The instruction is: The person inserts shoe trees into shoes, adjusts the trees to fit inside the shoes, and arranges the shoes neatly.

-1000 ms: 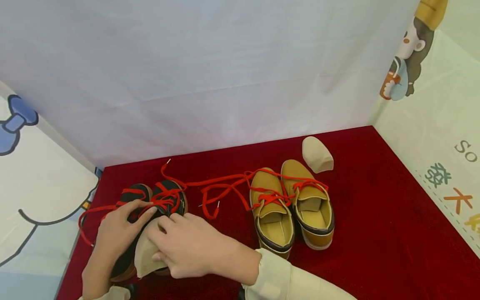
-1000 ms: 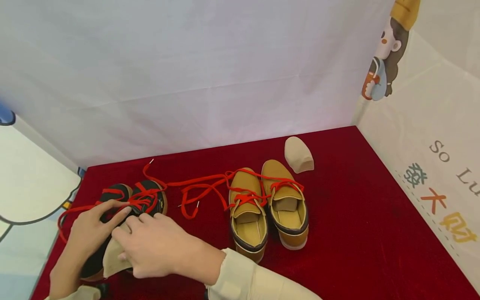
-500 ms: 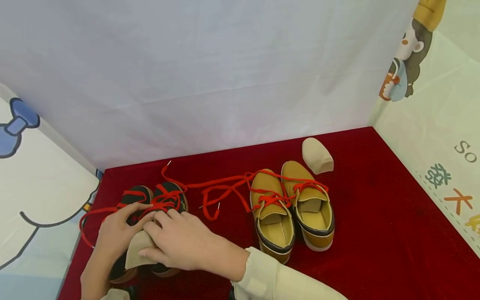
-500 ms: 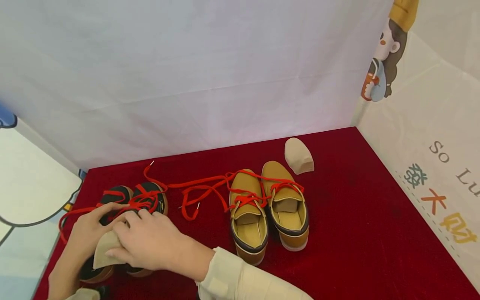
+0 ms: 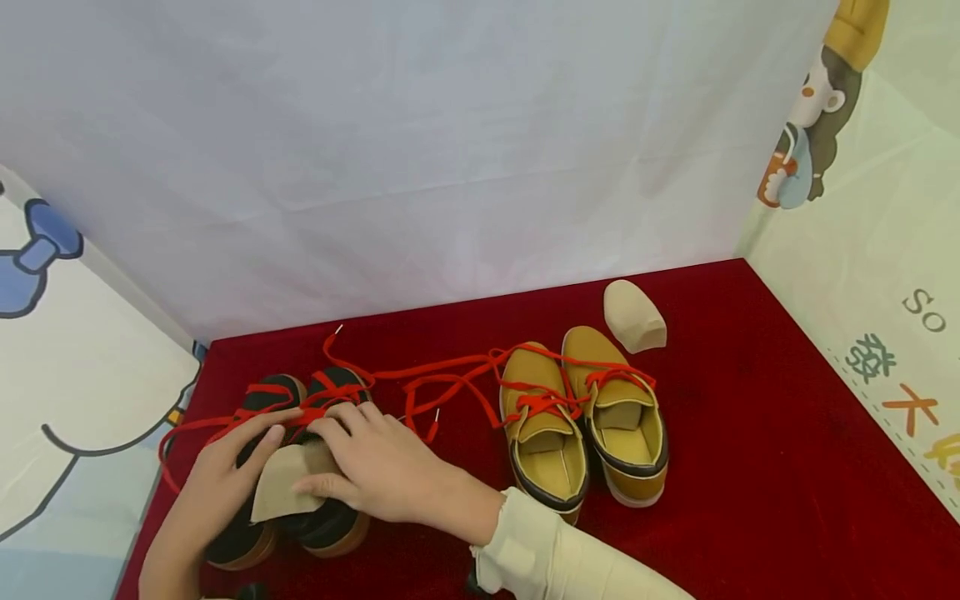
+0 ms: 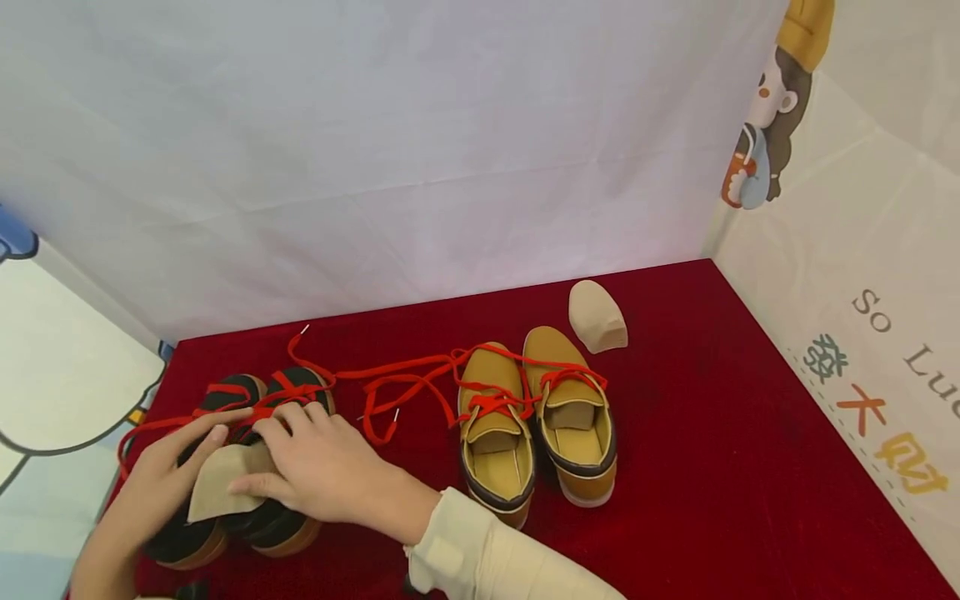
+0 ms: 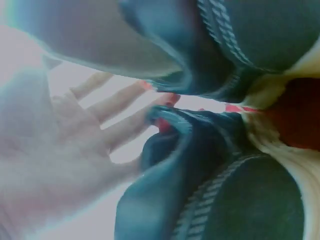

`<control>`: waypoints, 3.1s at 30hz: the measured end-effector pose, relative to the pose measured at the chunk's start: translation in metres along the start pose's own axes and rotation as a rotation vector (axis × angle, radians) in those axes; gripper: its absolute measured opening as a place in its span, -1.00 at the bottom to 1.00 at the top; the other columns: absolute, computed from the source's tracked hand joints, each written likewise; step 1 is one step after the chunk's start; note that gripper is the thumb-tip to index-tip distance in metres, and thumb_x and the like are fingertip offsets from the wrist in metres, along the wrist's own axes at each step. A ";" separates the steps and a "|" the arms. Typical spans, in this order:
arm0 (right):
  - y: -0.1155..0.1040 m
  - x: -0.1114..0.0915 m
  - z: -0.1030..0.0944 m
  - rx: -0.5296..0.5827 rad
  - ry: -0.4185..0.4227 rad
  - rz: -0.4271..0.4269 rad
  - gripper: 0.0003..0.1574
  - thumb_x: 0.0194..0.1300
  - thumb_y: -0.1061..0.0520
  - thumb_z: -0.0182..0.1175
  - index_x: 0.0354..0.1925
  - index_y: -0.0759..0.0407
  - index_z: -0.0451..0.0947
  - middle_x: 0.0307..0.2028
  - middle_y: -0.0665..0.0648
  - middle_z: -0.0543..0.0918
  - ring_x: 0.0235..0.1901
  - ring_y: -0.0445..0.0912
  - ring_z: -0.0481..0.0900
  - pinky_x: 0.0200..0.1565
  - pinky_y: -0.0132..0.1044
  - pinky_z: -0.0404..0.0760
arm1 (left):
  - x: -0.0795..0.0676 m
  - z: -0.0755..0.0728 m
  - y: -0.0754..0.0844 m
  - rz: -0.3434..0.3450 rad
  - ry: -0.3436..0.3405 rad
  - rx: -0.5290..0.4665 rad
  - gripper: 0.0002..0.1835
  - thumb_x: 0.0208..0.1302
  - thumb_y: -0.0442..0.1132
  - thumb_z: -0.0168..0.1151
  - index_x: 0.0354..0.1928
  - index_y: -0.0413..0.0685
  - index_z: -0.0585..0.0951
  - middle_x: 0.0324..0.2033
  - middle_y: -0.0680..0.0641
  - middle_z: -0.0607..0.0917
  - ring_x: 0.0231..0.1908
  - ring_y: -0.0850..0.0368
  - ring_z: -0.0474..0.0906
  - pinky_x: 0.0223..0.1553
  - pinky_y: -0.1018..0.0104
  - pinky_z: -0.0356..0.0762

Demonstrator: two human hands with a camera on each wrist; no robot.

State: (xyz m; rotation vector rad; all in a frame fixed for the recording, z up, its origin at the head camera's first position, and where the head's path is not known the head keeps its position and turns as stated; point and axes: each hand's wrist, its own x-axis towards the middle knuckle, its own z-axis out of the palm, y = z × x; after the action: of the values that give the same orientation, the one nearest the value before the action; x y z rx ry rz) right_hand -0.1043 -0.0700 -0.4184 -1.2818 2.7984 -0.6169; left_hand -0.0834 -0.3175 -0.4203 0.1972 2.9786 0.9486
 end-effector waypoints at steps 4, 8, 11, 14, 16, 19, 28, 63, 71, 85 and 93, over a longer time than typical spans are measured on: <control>0.005 -0.004 0.004 0.152 -0.048 0.059 0.04 0.48 -0.57 -0.17 0.64 -0.04 0.08 0.58 0.00 0.20 0.50 -0.05 0.32 0.31 -0.17 0.60 | -0.015 -0.006 0.004 0.027 0.055 -0.005 -0.63 0.65 -0.05 0.01 0.36 0.37 0.59 0.19 0.13 0.69 0.10 0.75 0.32 -0.06 0.49 0.47; 0.008 -0.007 0.006 0.249 -0.102 0.092 0.14 0.45 -0.60 -0.14 0.69 -0.06 -0.12 0.66 0.00 0.04 0.61 -0.03 0.17 0.37 -0.12 0.56 | -0.030 -0.011 0.009 0.035 -0.022 -0.025 -0.59 0.67 -0.10 -0.02 0.43 0.37 0.51 0.25 0.17 0.62 0.13 0.76 0.28 -0.09 0.52 0.50; 0.009 -0.008 0.008 0.289 -0.129 0.111 0.17 0.45 -0.61 -0.13 0.70 -0.06 -0.17 0.68 0.01 -0.01 0.63 -0.01 0.11 0.42 -0.08 0.50 | -0.037 -0.009 0.013 0.011 -0.110 -0.013 -0.55 0.65 -0.07 0.02 0.49 0.33 0.43 0.38 0.03 0.55 0.15 0.77 0.25 -0.08 0.42 0.58; 0.009 -0.008 0.009 0.309 -0.141 0.125 0.17 0.45 -0.61 -0.14 0.70 -0.06 -0.18 0.68 0.01 -0.02 0.64 -0.01 0.09 0.45 -0.07 0.46 | -0.039 -0.005 0.017 -0.022 -0.144 -0.008 -0.51 0.61 -0.02 0.11 0.50 0.27 0.42 0.39 -0.09 0.54 0.17 0.63 0.32 -0.03 0.17 0.66; 0.009 -0.007 0.010 0.314 -0.145 0.128 0.16 0.46 -0.60 -0.14 0.70 -0.05 -0.18 0.68 0.01 -0.02 0.65 -0.02 0.08 0.46 -0.07 0.45 | -0.039 -0.002 0.019 -0.043 -0.144 -0.004 -0.48 0.58 0.02 0.15 0.50 0.27 0.42 0.39 -0.09 0.55 0.16 0.63 0.32 -0.01 0.13 0.65; 0.008 -0.007 0.012 0.297 -0.140 0.130 0.17 0.45 -0.62 -0.15 0.70 -0.06 -0.17 0.68 -0.02 -0.01 0.64 -0.04 0.09 0.44 -0.06 0.48 | -0.040 0.001 0.018 -0.052 -0.134 -0.019 -0.48 0.58 0.02 0.14 0.50 0.26 0.42 0.39 -0.08 0.55 0.13 0.73 0.26 0.00 0.22 0.64; 0.006 -0.005 0.017 0.217 -0.104 0.124 0.21 0.40 -0.68 -0.18 0.69 -0.03 -0.07 0.66 -0.01 0.08 0.62 -0.06 0.15 0.39 -0.06 0.53 | -0.044 0.009 0.011 -0.006 -0.090 -0.054 -0.47 0.57 -0.08 0.18 0.50 0.29 0.41 0.39 0.01 0.49 0.13 0.79 0.25 -0.05 0.45 0.61; 0.012 0.000 0.032 0.162 0.069 0.152 -0.08 0.36 -0.51 0.19 0.44 -0.06 0.34 0.37 -0.09 0.52 0.33 -0.17 0.52 0.16 -0.28 0.67 | -0.037 0.036 0.026 0.012 0.299 0.164 -0.39 0.08 -0.09 0.64 0.21 0.15 0.65 0.05 -0.05 0.79 -0.11 -0.06 0.71 -0.23 0.03 0.60; 0.012 0.000 0.035 0.146 0.103 0.158 -0.17 0.36 -0.41 0.29 0.40 -0.09 0.37 0.36 -0.11 0.52 0.33 -0.21 0.51 0.15 -0.32 0.67 | -0.040 0.033 0.023 0.113 0.326 0.171 -0.37 0.06 -0.32 0.61 0.22 0.21 0.70 0.12 0.03 0.78 0.14 0.29 0.60 0.01 0.05 0.58; 0.013 -0.002 0.038 0.082 0.177 0.092 -0.22 0.41 -0.35 0.27 0.40 -0.05 0.38 0.33 -0.07 0.55 0.24 -0.20 0.58 0.16 -0.38 0.64 | -0.033 0.037 0.017 0.120 0.342 0.133 -0.37 -0.05 -0.38 0.64 0.13 0.22 0.74 0.06 0.11 0.77 0.04 0.77 0.38 -0.11 0.69 0.42; 0.014 -0.001 0.037 0.070 0.186 0.103 -0.24 0.40 -0.36 0.28 0.37 -0.05 0.41 0.29 -0.08 0.58 0.18 -0.21 0.60 0.08 -0.41 0.67 | -0.043 0.052 0.035 -0.022 0.441 0.170 -0.39 0.02 -0.41 0.62 0.16 -0.07 0.63 0.00 -0.15 0.77 -0.12 -0.13 0.71 -0.14 0.27 0.60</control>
State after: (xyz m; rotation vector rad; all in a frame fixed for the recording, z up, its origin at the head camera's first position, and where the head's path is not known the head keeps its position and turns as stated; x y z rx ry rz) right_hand -0.1077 -0.0742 -0.4571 -1.1140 2.9363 -0.8615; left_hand -0.0339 -0.2643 -0.4441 -0.0552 3.4566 0.8292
